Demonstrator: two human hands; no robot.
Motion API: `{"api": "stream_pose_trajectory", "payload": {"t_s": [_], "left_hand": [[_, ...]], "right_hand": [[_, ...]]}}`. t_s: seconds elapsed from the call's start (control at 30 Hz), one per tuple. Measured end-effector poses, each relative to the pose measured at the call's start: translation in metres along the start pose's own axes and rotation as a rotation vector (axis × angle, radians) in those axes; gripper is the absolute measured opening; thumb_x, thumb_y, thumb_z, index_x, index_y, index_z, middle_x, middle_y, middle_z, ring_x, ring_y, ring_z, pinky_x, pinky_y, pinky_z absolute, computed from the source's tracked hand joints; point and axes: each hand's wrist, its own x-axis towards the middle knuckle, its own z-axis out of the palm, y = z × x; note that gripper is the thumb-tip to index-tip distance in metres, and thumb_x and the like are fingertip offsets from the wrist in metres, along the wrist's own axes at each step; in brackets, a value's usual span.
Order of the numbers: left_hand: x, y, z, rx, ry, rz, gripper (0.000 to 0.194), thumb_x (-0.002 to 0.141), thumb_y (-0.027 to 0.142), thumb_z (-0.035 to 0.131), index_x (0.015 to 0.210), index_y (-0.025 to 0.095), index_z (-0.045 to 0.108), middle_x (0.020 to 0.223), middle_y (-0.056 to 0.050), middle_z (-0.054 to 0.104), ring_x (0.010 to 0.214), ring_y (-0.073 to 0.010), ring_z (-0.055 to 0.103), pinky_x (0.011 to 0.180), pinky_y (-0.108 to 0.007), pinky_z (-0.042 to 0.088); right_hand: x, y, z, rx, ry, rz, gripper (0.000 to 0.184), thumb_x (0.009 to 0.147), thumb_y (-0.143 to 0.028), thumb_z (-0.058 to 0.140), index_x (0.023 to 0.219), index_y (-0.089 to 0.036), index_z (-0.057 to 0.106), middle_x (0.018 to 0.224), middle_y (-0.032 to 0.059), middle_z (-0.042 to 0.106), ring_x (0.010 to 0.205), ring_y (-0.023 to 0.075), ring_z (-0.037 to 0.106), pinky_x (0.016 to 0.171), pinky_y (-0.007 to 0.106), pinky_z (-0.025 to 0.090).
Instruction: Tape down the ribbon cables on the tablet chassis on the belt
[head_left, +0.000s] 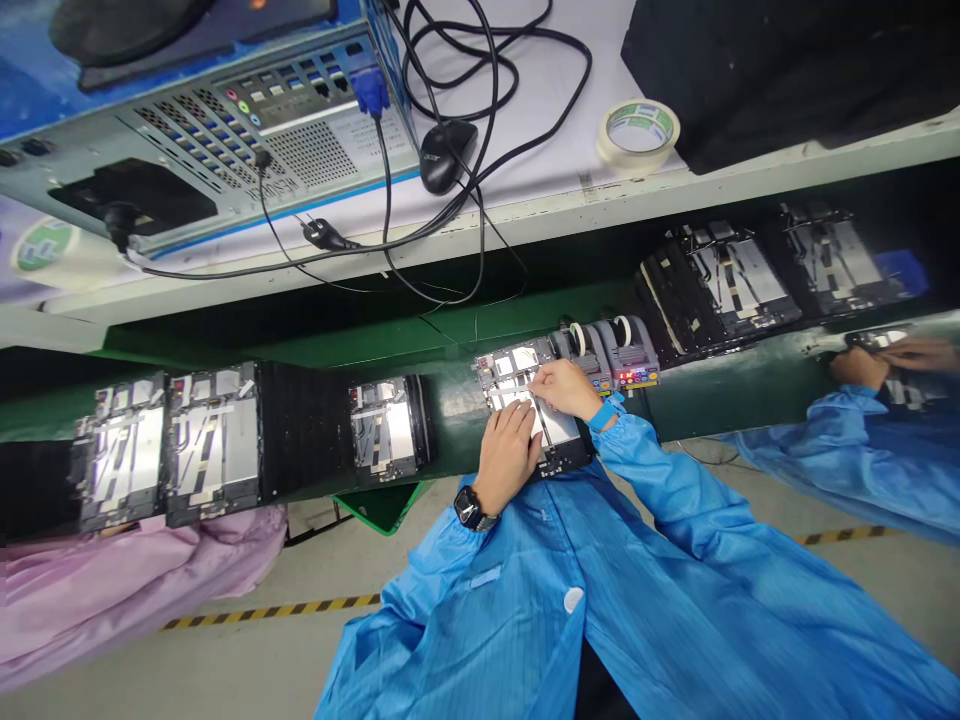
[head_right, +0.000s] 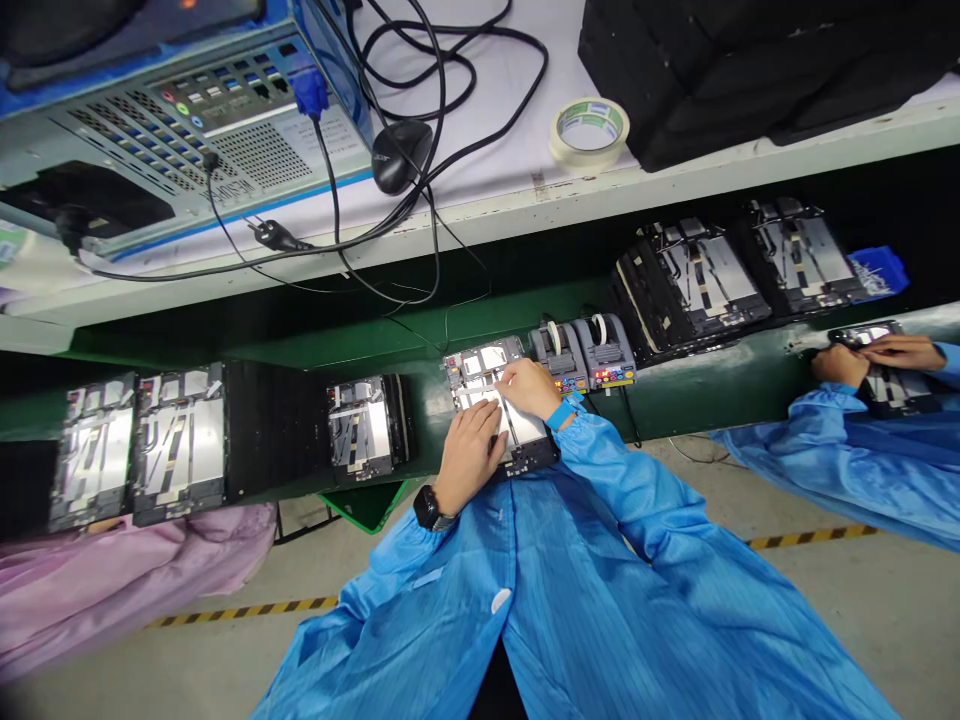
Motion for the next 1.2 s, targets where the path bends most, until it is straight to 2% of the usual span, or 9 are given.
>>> {"api": "stream_pose_trajectory", "payload": {"t_s": [0.13,0.3,0.63,0.9,1.07,1.2], "left_hand": [[0.002,0.004,0.001,0.035,-0.002,-0.018,0.048,0.1,0.028,0.049,0.147,0.021,0.05,0.144,-0.015,0.059,0.139,-0.0317,0.049,0.113,-0.052,0.04],[0.002,0.007,0.005,0.064,0.0,-0.025,0.045,0.099,0.027,0.05,0.144,0.022,0.054,0.144,-0.015,0.058,0.138,-0.033,0.049,0.115,-0.055,0.038],[0.002,0.006,0.006,0.069,0.004,-0.024,0.046,0.098,0.025,0.051,0.144,0.021,0.053,0.144,-0.015,0.057,0.137,-0.0332,0.048,0.115,-0.056,0.037],[0.001,0.005,0.004,0.052,0.019,-0.017,0.043,0.099,0.026,0.05,0.142,0.02,0.055,0.144,-0.014,0.058,0.137,-0.0318,0.048,0.117,-0.055,0.036],[0.0,0.002,0.008,0.027,0.077,-0.014,0.044,0.098,0.024,0.052,0.142,0.019,0.054,0.141,-0.014,0.06,0.135,-0.0305,0.051,0.116,-0.053,0.037],[-0.003,0.0,0.013,0.007,0.144,-0.036,0.047,0.099,0.024,0.051,0.146,0.017,0.05,0.142,-0.016,0.058,0.132,-0.0284,0.053,0.113,-0.049,0.042]], "right_hand": [[0.0,-0.001,-0.001,-0.05,0.029,-0.013,0.018,0.085,-0.034,0.069,0.079,-0.018,0.075,0.07,0.0035,0.072,0.064,0.0157,0.063,0.062,0.023,0.043],[0.0,-0.003,-0.001,-0.105,0.042,-0.024,0.019,0.086,-0.035,0.068,0.078,-0.019,0.074,0.074,0.0035,0.072,0.07,0.0164,0.063,0.064,0.024,0.041],[0.002,-0.009,-0.002,-0.292,0.086,0.006,0.018,0.089,-0.034,0.065,0.077,-0.021,0.07,0.082,0.0082,0.073,0.079,0.0212,0.064,0.068,0.028,0.039],[0.006,-0.002,-0.018,-0.026,-0.053,-0.151,0.022,0.089,-0.035,0.063,0.078,-0.018,0.072,0.07,0.0011,0.07,0.066,0.0144,0.06,0.061,0.024,0.037],[0.011,-0.017,-0.027,-0.09,-0.071,-0.213,0.02,0.084,-0.029,0.066,0.068,-0.018,0.069,0.068,0.002,0.07,0.067,0.0144,0.06,0.062,0.024,0.037],[0.019,-0.028,-0.032,-0.161,-0.147,-0.216,0.021,0.082,-0.028,0.069,0.063,-0.018,0.068,0.065,0.002,0.068,0.064,0.0139,0.059,0.06,0.024,0.037]]}}
